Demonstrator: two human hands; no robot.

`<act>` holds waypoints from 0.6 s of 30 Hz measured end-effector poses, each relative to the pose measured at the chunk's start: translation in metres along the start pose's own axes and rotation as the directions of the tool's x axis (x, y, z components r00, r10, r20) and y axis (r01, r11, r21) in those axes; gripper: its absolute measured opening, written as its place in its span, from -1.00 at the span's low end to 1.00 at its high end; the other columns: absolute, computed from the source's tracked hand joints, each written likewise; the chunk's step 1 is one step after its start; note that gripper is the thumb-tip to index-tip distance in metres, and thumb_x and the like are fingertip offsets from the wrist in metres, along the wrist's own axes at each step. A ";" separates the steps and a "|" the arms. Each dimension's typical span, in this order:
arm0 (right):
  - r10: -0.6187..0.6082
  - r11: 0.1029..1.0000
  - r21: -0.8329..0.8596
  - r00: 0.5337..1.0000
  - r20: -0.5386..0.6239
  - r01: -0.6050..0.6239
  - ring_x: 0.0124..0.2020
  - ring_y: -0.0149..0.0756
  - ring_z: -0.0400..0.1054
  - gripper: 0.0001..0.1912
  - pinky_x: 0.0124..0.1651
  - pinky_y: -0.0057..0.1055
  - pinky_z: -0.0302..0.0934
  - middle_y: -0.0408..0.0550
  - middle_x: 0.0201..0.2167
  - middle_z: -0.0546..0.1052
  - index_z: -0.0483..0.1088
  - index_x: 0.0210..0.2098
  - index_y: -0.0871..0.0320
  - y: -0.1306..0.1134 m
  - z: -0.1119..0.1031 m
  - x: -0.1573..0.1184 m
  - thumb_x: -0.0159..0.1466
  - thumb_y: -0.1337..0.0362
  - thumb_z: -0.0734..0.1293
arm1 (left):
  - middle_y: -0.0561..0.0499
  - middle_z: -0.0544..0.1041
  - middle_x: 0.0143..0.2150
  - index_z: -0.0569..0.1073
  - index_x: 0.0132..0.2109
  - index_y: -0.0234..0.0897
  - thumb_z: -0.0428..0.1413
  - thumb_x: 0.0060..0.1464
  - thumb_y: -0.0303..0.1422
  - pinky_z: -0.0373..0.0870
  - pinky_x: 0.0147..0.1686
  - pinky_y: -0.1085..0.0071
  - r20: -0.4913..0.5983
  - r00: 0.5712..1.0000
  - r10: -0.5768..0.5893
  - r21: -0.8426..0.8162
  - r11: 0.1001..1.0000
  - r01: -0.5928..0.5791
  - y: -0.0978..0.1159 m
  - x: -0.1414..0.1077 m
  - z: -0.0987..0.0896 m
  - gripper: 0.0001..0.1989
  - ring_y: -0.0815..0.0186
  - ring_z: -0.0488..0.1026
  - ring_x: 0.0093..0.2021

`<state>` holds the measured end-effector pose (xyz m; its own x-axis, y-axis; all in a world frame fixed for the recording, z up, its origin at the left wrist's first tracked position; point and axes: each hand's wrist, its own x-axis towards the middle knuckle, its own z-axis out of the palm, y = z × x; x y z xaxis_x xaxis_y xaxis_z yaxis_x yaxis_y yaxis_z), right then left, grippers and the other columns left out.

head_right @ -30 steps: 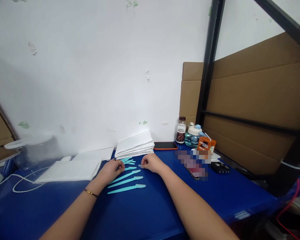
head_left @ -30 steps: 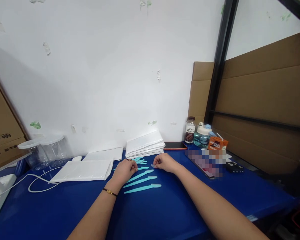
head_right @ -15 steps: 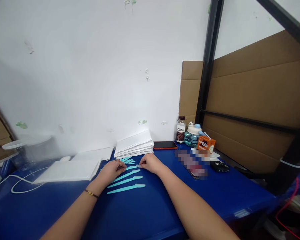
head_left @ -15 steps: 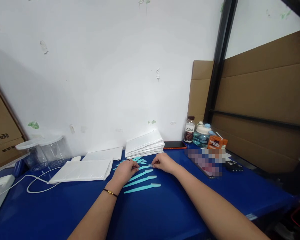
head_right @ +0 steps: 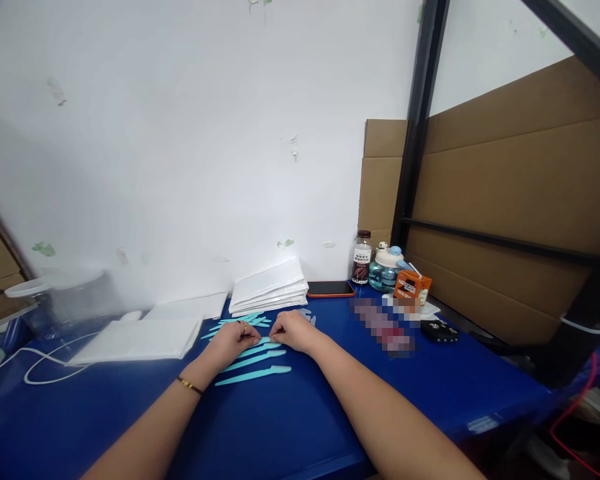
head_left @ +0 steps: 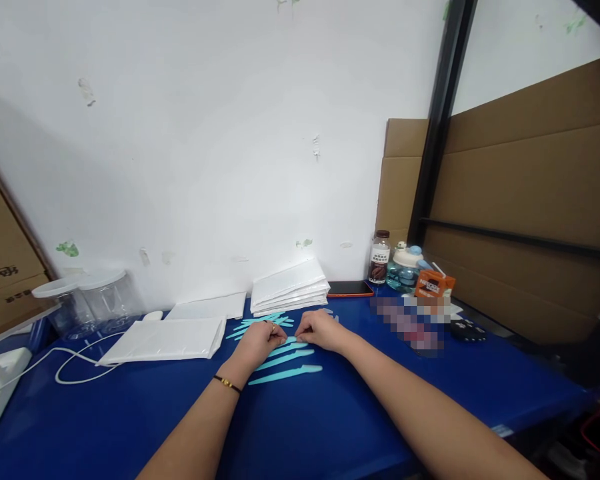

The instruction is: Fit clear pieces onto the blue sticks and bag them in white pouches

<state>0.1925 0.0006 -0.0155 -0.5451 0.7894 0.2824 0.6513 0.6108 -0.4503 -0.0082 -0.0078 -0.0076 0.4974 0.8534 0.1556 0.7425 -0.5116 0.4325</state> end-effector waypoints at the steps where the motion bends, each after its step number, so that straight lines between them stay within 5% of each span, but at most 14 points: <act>1: -0.002 1.000 0.009 1.000 0.010 0.002 -0.40 -0.40 0.38 -0.86 -0.35 -0.56 0.16 -0.12 -0.38 0.53 0.55 -0.37 0.07 0.000 -0.001 0.000 0.10 0.30 0.34 | 0.07 0.55 -0.31 0.53 -0.32 -0.19 0.00 0.01 -0.36 0.26 -0.29 0.50 0.004 1.000 0.007 0.000 1.000 -0.007 0.001 0.000 0.000 -0.80 0.35 0.42 -0.29; 5: 0.096 0.995 0.028 0.992 -0.086 -0.094 -0.38 -0.36 0.40 -0.85 -0.31 -0.53 0.17 -0.10 -0.41 0.55 0.55 -0.39 0.12 0.017 -0.022 -0.004 0.10 0.30 0.32 | 0.03 0.51 -0.29 0.50 -0.28 -0.21 0.00 0.03 -0.32 0.27 -0.29 0.48 -0.062 0.998 -0.030 0.053 0.998 0.033 -0.008 -0.002 -0.005 -0.81 0.33 0.41 -0.30; 9: 0.310 0.949 0.013 0.920 -0.241 -0.316 -0.40 -0.32 0.40 -0.86 -0.35 -0.51 0.17 -0.08 -0.46 0.55 0.53 -0.46 0.17 0.042 -0.051 -0.015 0.07 0.35 0.30 | -0.01 0.47 -0.18 0.47 -0.20 -0.21 0.05 -0.01 -0.31 0.26 -0.20 0.44 -0.199 0.975 -0.099 0.158 0.979 0.131 -0.028 -0.003 -0.012 -0.79 0.27 0.39 -0.18; 18: 0.218 0.972 -0.078 0.974 -0.057 -0.222 -0.39 -0.32 0.39 -0.89 -0.35 -0.51 0.16 -0.07 -0.42 0.53 0.49 -0.46 0.18 0.040 -0.036 -0.017 -0.02 0.42 0.35 | 0.00 0.50 -0.31 0.46 -0.33 -0.22 0.02 0.04 -0.33 0.21 -0.28 0.43 -0.149 0.982 -0.120 0.283 0.946 0.159 -0.024 -0.003 -0.016 -0.87 0.28 0.40 -0.27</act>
<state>0.2468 0.0135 -0.0077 -0.3589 0.9058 0.2252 0.7951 0.4230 -0.4346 -0.0352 0.0036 -0.0042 0.3323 0.9140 0.2327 0.9082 -0.3767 0.1826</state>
